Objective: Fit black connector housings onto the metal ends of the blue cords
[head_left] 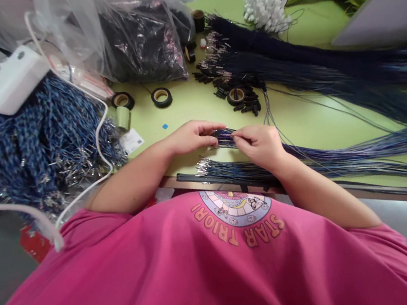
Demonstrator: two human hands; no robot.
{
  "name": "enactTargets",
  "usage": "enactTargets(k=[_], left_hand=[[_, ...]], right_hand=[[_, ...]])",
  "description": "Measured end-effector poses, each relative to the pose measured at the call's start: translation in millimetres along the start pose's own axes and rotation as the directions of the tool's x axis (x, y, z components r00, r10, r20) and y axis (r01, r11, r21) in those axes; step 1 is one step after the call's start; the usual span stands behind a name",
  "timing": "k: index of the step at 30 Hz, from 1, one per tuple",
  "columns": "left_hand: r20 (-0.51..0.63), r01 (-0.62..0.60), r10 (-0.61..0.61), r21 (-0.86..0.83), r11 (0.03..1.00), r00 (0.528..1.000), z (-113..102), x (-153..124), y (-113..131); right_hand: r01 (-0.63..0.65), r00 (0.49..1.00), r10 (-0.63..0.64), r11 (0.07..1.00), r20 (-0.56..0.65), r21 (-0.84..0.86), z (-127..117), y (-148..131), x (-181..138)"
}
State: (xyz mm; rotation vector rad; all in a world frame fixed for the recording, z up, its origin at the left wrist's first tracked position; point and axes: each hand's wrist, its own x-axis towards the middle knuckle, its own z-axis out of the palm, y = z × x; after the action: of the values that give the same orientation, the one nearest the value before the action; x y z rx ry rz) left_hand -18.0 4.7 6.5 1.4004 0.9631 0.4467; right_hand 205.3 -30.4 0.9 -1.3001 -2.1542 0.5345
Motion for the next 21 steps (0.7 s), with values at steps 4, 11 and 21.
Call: enactTargets(k=[4,11,21], left_hand=[[-0.019,0.013,-0.012,0.023,1.000,1.000,0.5,-0.3,1.2],[-0.044,-0.004,0.003,-0.024,1.000,0.999,1.6,0.7,1.3],[-0.116,0.022,-0.024,-0.014,1.000,0.993,4.3,-0.7,4.1]], right_hand=[[0.042,0.999,-0.036,0.982,0.040,-0.184,-1.5,-1.3,-2.2],[0.016,0.995,0.013,0.957,0.100,-0.289,1.4,-0.8,-2.7],[-0.052,0.978,0.121,0.931,0.172,-0.360,-0.4,-4.3,-1.9]])
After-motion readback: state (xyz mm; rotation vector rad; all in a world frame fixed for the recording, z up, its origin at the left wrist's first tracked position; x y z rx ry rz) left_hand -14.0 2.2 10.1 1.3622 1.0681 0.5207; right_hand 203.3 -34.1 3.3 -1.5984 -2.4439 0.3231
